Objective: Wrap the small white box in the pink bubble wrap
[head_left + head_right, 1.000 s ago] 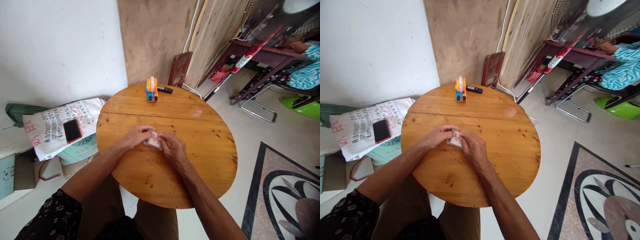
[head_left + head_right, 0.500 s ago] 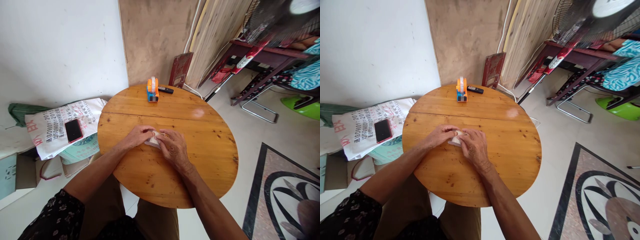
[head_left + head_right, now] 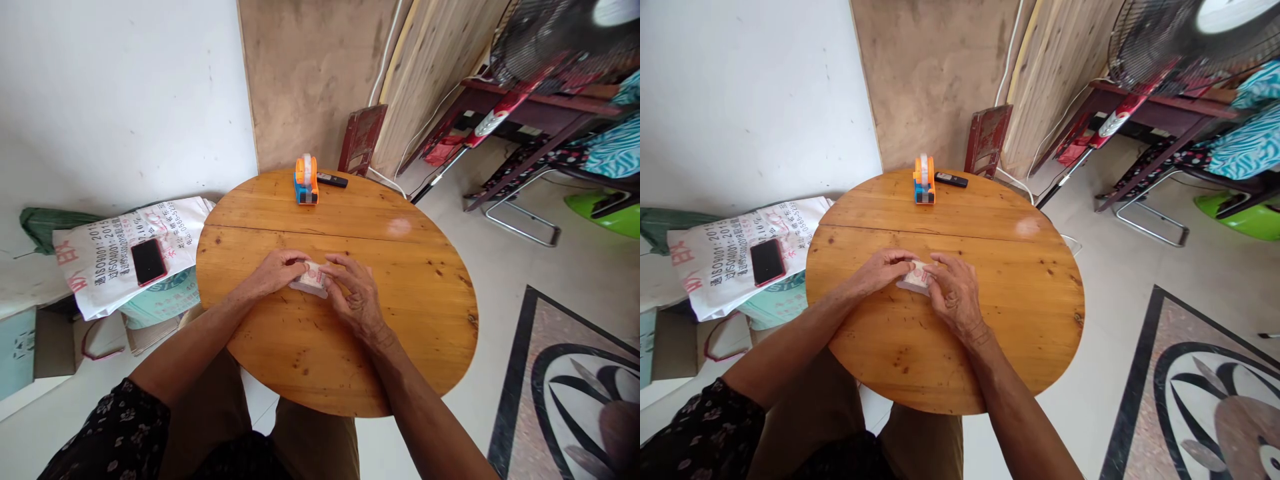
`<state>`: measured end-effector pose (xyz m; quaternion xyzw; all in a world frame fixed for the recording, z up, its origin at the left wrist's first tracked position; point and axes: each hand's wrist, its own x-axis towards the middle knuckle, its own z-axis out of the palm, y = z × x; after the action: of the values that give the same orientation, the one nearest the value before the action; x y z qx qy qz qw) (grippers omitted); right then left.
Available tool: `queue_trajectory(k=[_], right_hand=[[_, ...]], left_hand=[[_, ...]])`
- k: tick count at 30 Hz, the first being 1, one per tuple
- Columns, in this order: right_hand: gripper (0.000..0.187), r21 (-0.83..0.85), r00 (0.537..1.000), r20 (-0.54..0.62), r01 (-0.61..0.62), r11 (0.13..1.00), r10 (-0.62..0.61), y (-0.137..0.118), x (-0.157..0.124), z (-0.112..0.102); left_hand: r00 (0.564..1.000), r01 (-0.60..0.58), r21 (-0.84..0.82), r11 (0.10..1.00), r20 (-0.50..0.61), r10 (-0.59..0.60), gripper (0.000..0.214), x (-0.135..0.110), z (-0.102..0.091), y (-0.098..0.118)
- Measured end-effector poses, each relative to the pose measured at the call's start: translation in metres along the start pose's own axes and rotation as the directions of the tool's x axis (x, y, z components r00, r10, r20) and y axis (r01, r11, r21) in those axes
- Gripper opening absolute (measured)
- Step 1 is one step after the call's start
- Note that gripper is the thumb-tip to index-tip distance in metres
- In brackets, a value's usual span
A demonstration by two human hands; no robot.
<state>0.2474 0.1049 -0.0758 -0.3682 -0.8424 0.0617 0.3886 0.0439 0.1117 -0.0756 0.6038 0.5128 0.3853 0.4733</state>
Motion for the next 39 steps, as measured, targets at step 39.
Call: queue_trajectory(k=[39], right_hand=[[0.066, 0.126, 0.961, 0.223, -0.198, 0.972, 0.167, 0.017, -0.001, 0.008]], left_hand=[[0.997, -0.068, -0.103, 0.992, -0.052, 0.063, 0.034, 0.005, 0.005, -0.009]])
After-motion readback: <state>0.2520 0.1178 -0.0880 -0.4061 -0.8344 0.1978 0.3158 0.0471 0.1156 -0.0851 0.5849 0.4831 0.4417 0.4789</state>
